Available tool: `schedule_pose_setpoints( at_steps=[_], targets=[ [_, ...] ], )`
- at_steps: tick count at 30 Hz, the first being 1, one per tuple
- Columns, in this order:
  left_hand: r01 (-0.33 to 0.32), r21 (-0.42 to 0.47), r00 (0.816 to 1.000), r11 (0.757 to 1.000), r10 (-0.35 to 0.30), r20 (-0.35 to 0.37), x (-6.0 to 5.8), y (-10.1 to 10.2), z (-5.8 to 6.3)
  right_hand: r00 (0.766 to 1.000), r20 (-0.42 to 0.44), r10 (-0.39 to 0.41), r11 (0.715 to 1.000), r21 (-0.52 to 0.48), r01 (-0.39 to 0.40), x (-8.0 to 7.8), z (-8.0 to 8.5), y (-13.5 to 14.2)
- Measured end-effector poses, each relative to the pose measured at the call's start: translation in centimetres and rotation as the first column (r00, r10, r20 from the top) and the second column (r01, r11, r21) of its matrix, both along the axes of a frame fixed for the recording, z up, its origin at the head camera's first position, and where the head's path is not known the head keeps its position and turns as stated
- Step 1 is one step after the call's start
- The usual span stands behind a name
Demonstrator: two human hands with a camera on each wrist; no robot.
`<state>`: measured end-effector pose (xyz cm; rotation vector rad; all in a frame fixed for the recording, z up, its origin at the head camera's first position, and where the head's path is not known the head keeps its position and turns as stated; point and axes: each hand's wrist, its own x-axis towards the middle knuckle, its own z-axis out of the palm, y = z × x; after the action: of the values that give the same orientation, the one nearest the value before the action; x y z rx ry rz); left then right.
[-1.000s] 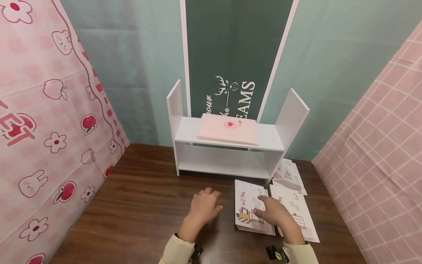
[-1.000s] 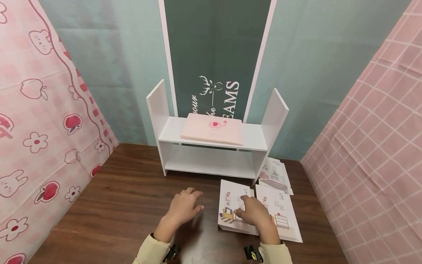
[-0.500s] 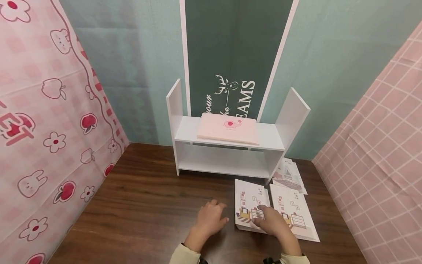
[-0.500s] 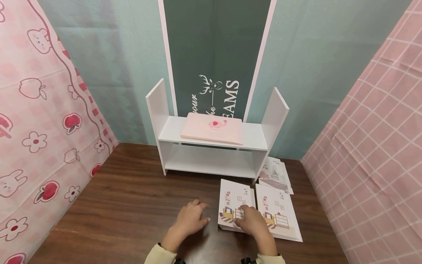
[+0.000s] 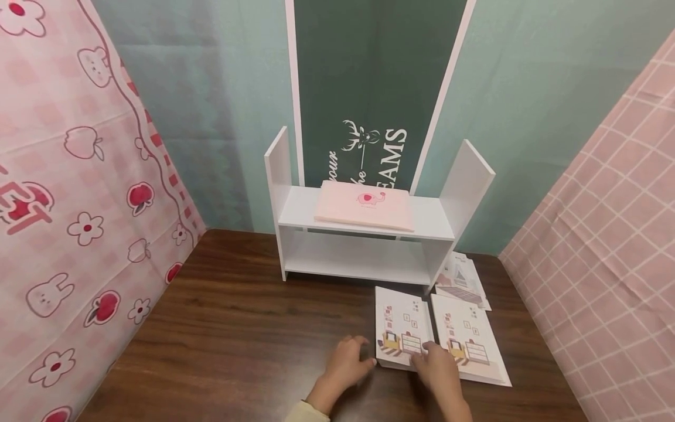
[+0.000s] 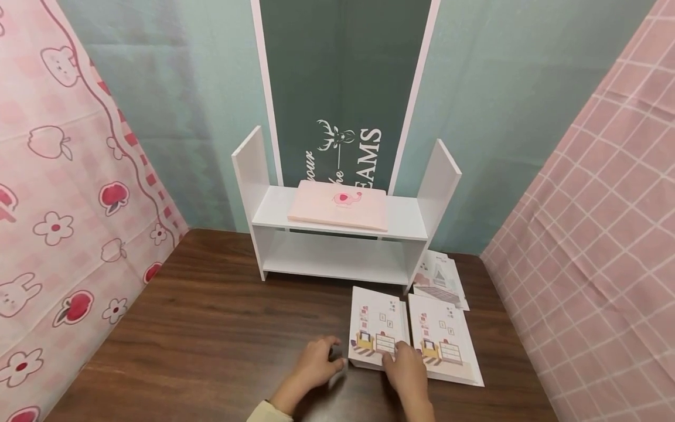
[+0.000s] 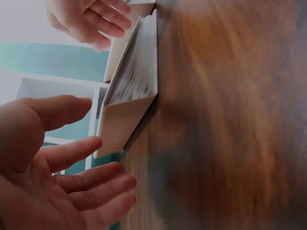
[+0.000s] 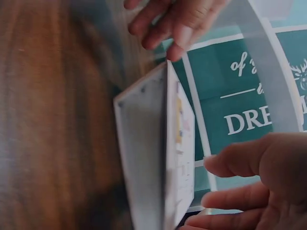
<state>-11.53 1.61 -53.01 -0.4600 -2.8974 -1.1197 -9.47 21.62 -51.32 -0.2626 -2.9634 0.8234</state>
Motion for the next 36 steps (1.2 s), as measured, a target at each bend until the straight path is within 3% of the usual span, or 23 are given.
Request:
schedule_pose_setpoints(
  at_steps=[4,9,12,19,24,31,36],
  targets=[
    [-0.025,0.136,0.999,0.99,0.022,0.026,0.0,0.7,-0.7,0.997,-0.053,-0.063,0.997,0.032,0.065,0.7,-0.9,-0.1],
    [-0.077,0.309,0.99,0.948,0.036,0.136,0.0,1.5,-1.3,0.985,-0.11,-0.131,0.99,0.047,0.137,1.6,-1.7,-0.1],
    [-0.105,0.371,0.979,0.923,0.03,0.203,0.0,1.9,-1.6,0.985,-0.079,-0.151,0.987,0.039,0.154,2.0,-2.1,0.0],
    [-0.146,0.386,0.975,0.911,0.066,0.214,0.0,2.3,-2.1,0.979,0.013,-0.204,0.979,0.026,0.203,1.9,-2.8,-0.4],
    [-0.143,0.416,0.979,0.898,0.068,0.19,-0.1,2.2,-2.2,0.981,-0.03,-0.192,0.981,-0.013,0.192,2.2,-3.3,-0.6],
    [-0.181,0.478,0.963,0.86,0.056,0.265,0.1,1.6,-2.2,0.984,-0.065,-0.166,0.983,-0.094,0.159,2.9,-3.8,-0.9],
    [-0.192,0.49,0.957,0.85,0.051,0.286,0.2,1.1,-2.4,0.985,-0.084,-0.148,0.985,-0.106,0.139,3.1,-3.9,-0.8]
  ],
)
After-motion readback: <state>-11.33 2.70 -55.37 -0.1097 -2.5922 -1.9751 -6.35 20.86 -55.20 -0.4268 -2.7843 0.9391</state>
